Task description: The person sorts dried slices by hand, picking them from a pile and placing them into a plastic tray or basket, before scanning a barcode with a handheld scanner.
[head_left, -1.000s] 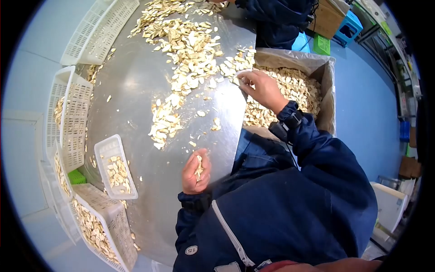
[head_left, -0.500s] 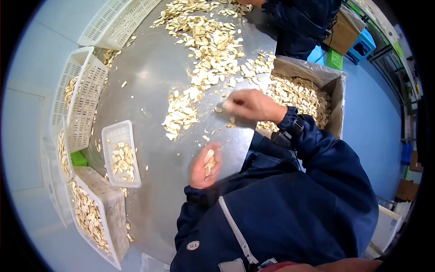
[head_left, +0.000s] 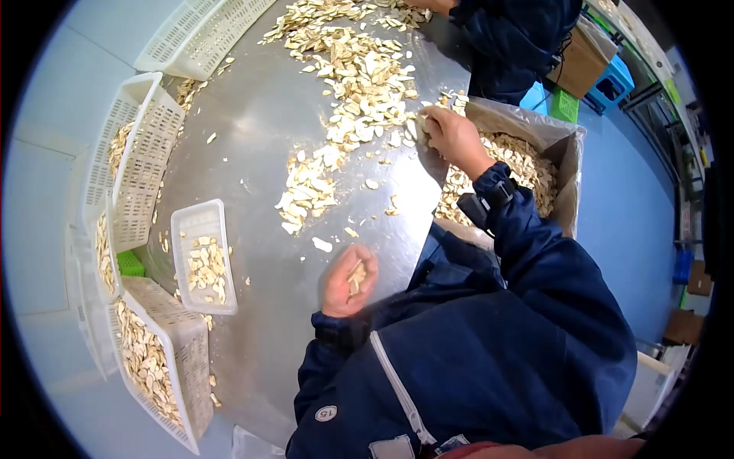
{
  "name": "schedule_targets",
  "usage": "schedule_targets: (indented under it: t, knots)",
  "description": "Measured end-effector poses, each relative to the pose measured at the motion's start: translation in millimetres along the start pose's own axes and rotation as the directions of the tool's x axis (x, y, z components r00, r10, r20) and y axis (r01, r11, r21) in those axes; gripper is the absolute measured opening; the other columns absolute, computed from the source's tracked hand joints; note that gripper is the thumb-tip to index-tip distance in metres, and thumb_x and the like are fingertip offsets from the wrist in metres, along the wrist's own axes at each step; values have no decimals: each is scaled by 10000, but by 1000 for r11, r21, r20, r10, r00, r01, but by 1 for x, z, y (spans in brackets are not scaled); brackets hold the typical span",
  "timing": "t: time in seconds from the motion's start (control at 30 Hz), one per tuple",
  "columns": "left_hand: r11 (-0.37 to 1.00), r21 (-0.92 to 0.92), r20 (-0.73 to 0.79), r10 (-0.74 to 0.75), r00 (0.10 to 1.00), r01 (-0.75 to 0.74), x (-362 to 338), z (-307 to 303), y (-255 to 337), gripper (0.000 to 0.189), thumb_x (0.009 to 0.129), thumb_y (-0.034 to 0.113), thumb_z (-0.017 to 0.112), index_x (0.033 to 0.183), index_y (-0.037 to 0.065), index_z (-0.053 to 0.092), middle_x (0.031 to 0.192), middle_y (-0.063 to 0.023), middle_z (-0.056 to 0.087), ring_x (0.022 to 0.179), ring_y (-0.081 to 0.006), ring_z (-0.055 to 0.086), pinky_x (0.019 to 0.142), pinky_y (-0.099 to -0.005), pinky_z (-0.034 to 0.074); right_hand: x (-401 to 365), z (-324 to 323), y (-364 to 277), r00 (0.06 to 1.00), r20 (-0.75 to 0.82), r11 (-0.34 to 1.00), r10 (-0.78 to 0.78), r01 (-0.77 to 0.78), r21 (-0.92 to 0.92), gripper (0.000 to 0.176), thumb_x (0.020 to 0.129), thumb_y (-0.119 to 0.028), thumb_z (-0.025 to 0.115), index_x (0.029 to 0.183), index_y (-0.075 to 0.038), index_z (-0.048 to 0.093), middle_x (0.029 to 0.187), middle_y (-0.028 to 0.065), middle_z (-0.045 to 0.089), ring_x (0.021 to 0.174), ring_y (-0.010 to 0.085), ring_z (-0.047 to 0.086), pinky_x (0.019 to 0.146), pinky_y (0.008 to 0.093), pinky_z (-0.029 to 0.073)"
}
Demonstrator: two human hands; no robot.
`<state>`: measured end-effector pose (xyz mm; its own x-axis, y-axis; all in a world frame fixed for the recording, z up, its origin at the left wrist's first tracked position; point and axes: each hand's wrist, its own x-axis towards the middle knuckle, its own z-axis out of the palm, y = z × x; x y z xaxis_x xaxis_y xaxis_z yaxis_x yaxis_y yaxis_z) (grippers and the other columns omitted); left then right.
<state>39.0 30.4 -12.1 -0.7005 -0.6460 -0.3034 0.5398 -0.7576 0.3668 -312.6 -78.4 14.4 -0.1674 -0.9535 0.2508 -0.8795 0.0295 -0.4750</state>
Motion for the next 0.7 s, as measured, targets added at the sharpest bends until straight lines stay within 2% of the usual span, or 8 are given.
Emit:
schedule_targets:
  t: [0.07, 0.1, 0.2, 0.33, 0.43, 0.57, 0.63, 0.7]
  knots:
    - [1000, 5, -13, 0, 1000, 1, -1, 0, 1, 238, 1140, 252, 421, 1110, 53, 547, 974, -104, 593, 584, -91, 482, 338, -176, 301, 2, 1, 8, 991, -134, 999, -27, 22, -39, 253, 993, -148, 598, 1212, -79, 703, 1143, 146, 712, 1031, 379, 676, 902, 453, 546]
    - [1000, 5, -29, -1, 1000, 2, -1, 1, 1, 236, 1140, 249, 419, 1111, 52, 547, 969, -104, 593, 581, -89, 478, 339, -174, 296, 6, -2, 7, 953, -249, 974, -173, 127, -190, 243, 992, -165, 611, 1197, -74, 704, 1116, 140, 718, 998, 373, 685, 867, 457, 552]
    - [1000, 22, -49, 4, 999, -3, -1, 4, 1, 239, 1141, 246, 414, 1112, 49, 547, 958, -102, 590, 567, -84, 465, 339, -174, 284, 2, -5, -7, 997, -71, 999, -17, 13, -49, 253, 975, -198, 645, 1195, -90, 710, 1089, 137, 718, 988, 370, 687, 844, 452, 558]
    - [998, 56, 13, -33, 999, 33, -2, 0, 4, 334, 1135, 337, 435, 1085, 52, 601, 942, -82, 620, 553, -83, 447, 383, -197, 272, -12, 13, -29, 977, -96, 979, -190, 181, -93, 278, 934, -244, 698, 1171, -103, 728, 961, 134, 715, 910, 360, 686, 795, 466, 552]
    - [990, 142, -51, 30, 998, -23, -5, 5, 1, 370, 1140, 365, 420, 1085, 44, 595, 934, -78, 615, 561, -78, 442, 387, -199, 268, -8, 24, -29, 980, -103, 984, -171, 165, -62, 296, 923, -236, 705, 1186, -102, 724, 930, 143, 714, 907, 363, 680, 796, 476, 550]
    - [1000, 0, 3, 31, 1000, -31, 0, -7, -4, 458, 1151, 414, 366, 1149, 5, 572, 944, -120, 606, 553, -94, 468, 341, -181, 284, -13, 11, -62, 989, 99, 993, -113, 109, 49, 254, 984, -274, 669, 1075, -55, 764, 997, 175, 737, 869, 375, 708, 754, 429, 556]
    - [997, -51, 5, 50, 999, -49, 2, -1, -3, 533, 1146, 472, 337, 1196, -3, 575, 974, -130, 623, 582, -103, 494, 339, -181, 288, -21, -4, -91, 880, 423, 907, -215, 19, 421, 279, 1010, -279, 666, 1164, -62, 751, 959, 164, 743, 848, 251, 719, 770, 367, 559]
    - [996, -76, -2, 54, 999, -54, 2, 1, 0, 641, 1131, 560, 295, 1263, -3, 571, 1021, -149, 643, 631, -122, 530, 337, -183, 291, -31, -4, -112, 756, 510, 745, -411, -44, 666, 294, 1020, -283, 680, 1205, -62, 737, 938, 130, 727, 839, 157, 679, 781, 316, 545]
